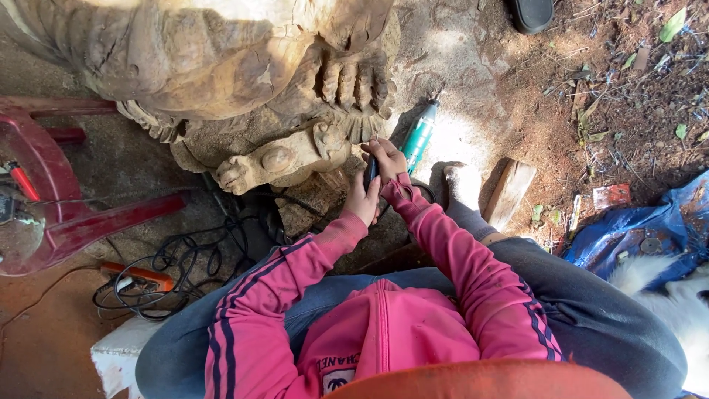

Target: Using a handheld rotary tool to sand and smooth the detailed carvings on a large wooden sculpture.

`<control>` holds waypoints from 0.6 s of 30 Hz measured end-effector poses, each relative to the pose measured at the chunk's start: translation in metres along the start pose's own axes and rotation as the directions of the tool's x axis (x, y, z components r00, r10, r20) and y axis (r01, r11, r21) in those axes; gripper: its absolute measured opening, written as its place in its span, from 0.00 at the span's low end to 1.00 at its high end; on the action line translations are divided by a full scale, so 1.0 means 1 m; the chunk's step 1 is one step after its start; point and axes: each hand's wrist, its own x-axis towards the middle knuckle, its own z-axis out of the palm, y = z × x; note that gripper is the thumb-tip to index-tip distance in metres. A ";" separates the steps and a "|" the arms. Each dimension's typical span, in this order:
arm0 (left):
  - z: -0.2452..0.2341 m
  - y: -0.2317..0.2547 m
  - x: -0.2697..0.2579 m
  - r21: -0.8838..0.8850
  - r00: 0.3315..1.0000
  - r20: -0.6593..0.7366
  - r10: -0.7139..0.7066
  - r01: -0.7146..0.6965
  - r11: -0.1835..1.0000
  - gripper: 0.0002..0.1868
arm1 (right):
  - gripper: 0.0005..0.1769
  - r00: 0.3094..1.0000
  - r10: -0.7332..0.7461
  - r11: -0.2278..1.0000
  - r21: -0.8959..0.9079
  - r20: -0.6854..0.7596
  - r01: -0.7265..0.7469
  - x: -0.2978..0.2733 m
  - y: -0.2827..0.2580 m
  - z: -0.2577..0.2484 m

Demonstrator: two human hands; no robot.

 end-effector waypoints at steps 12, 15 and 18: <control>0.002 -0.022 -0.018 0.049 0.995 0.004 0.095 -0.095 0.994 0.17 | 0.23 0.966 -0.240 0.968 0.098 0.094 0.231 -0.026 -0.009 0.008; 0.000 -0.020 -0.027 0.053 0.993 -0.033 0.117 -0.115 0.992 0.17 | 0.23 0.924 -0.312 0.933 -0.113 0.223 0.342 -0.024 -0.002 0.001; 0.002 -0.027 -0.022 0.044 0.994 -0.029 0.103 -0.102 0.994 0.18 | 0.23 0.905 -0.343 0.906 -0.167 0.251 0.390 -0.018 0.006 -0.004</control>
